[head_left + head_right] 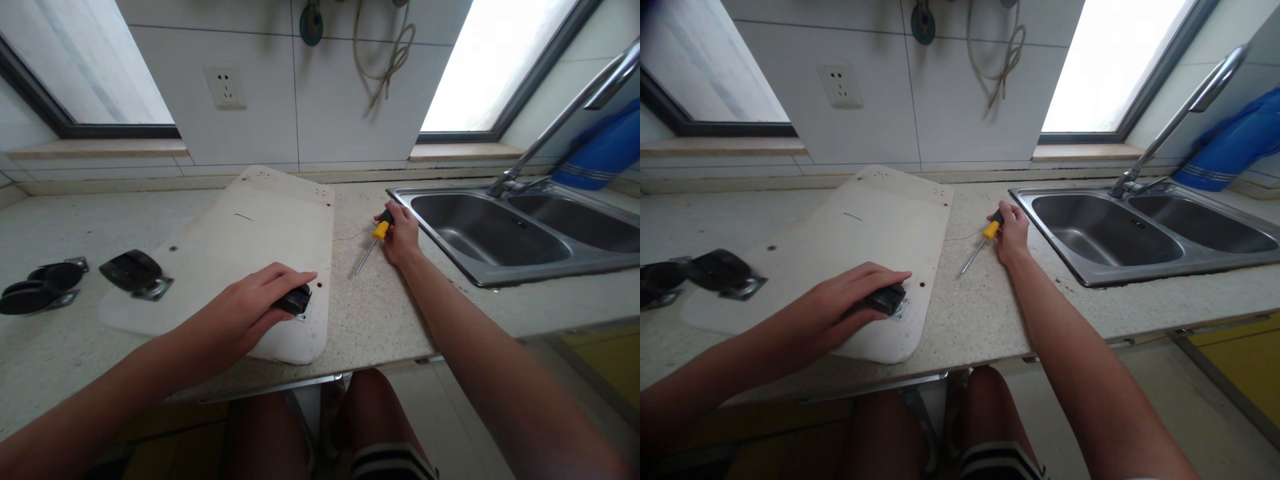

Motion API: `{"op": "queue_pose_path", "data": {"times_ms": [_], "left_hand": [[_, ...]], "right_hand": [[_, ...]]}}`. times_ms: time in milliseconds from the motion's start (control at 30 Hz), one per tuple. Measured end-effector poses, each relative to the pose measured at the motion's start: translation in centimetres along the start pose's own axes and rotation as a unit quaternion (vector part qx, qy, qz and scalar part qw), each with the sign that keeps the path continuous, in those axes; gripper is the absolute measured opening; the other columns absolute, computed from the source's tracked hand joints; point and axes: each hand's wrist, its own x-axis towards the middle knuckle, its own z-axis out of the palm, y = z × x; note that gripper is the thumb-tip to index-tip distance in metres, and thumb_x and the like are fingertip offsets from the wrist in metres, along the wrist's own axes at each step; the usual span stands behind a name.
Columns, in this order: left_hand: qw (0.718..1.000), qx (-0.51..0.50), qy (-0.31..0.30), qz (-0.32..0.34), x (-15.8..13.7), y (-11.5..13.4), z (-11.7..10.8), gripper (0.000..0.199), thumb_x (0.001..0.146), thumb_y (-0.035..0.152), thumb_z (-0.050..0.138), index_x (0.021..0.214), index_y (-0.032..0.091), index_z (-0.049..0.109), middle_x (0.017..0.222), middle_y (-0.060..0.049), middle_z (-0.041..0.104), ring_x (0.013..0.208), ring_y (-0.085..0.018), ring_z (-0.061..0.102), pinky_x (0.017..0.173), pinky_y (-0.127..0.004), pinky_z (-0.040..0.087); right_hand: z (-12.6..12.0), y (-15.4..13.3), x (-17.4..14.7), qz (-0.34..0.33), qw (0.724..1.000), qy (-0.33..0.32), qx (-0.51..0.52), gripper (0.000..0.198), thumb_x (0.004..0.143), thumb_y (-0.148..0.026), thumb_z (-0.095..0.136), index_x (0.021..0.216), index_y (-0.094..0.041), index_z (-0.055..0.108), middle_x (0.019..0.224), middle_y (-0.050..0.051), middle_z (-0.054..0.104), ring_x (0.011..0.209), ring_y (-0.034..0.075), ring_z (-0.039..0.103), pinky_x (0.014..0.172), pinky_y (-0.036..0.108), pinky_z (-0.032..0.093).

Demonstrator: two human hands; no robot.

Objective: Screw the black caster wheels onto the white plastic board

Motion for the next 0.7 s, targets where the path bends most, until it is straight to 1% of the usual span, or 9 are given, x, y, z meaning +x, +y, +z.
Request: {"op": "queue_pose_path", "data": {"times_ms": [100, 233, 433, 533, 700], "left_hand": [[1.0, -0.002, 0.001, 0.003, -0.02, -0.02, 0.16, 0.052, 0.112, 0.019, 0.054, 0.161, 0.034, 0.056, 0.145, -0.007, 0.069, 0.128, -0.022, 0.072, 0.108, -0.035, 0.06], [1.0, 0.002, -0.002, 0.002, -0.07, 0.05, 0.28, 0.051, 0.113, 0.02, 0.053, 0.162, 0.035, 0.055, 0.146, -0.006, 0.068, 0.129, -0.021, 0.071, 0.109, -0.034, 0.058], [1.0, 0.011, 0.001, -0.002, 0.06, 0.21, 0.27, 0.05, 0.113, 0.021, 0.053, 0.162, 0.031, 0.056, 0.146, -0.009, 0.069, 0.129, -0.023, 0.071, 0.11, -0.037, 0.059], [1.0, 0.011, 0.0, -0.002, 0.1, 0.21, 0.24, 0.05, 0.113, 0.021, 0.053, 0.161, 0.031, 0.057, 0.144, -0.009, 0.07, 0.128, -0.024, 0.072, 0.109, -0.038, 0.06], [1.0, 0.004, 0.0, 0.0, 0.03, 0.17, 0.25, 0.049, 0.113, 0.02, 0.053, 0.16, 0.033, 0.057, 0.144, -0.008, 0.07, 0.127, -0.022, 0.072, 0.109, -0.037, 0.06]], "right_hand": [[-0.03, 0.06, 0.05, -0.003, 1.0, 0.0, 0.001, 0.03, 0.107, -0.044, 0.071, 0.112, -0.015, 0.068, 0.081, -0.002, 0.067, 0.055, 0.004, 0.051, 0.047, 0.015, 0.038], [0.02, 0.1, 0.05, -0.004, 1.0, 0.002, 0.001, 0.027, 0.108, -0.041, 0.07, 0.113, -0.014, 0.068, 0.081, -0.003, 0.066, 0.054, 0.004, 0.049, 0.046, 0.015, 0.037], [-0.02, 0.17, 0.08, -0.006, 1.0, -0.001, 0.002, 0.027, 0.109, -0.041, 0.069, 0.112, -0.014, 0.068, 0.081, -0.003, 0.066, 0.053, 0.003, 0.046, 0.046, 0.015, 0.037], [-0.08, 0.24, 0.15, -0.005, 1.0, -0.001, 0.002, 0.027, 0.109, -0.041, 0.069, 0.112, -0.014, 0.068, 0.081, -0.003, 0.066, 0.053, 0.003, 0.047, 0.045, 0.015, 0.035], [-0.12, 0.27, 0.24, -0.005, 1.0, -0.002, 0.0, 0.029, 0.107, -0.043, 0.071, 0.112, -0.014, 0.068, 0.083, -0.002, 0.067, 0.057, 0.005, 0.053, 0.049, 0.016, 0.042]]}}
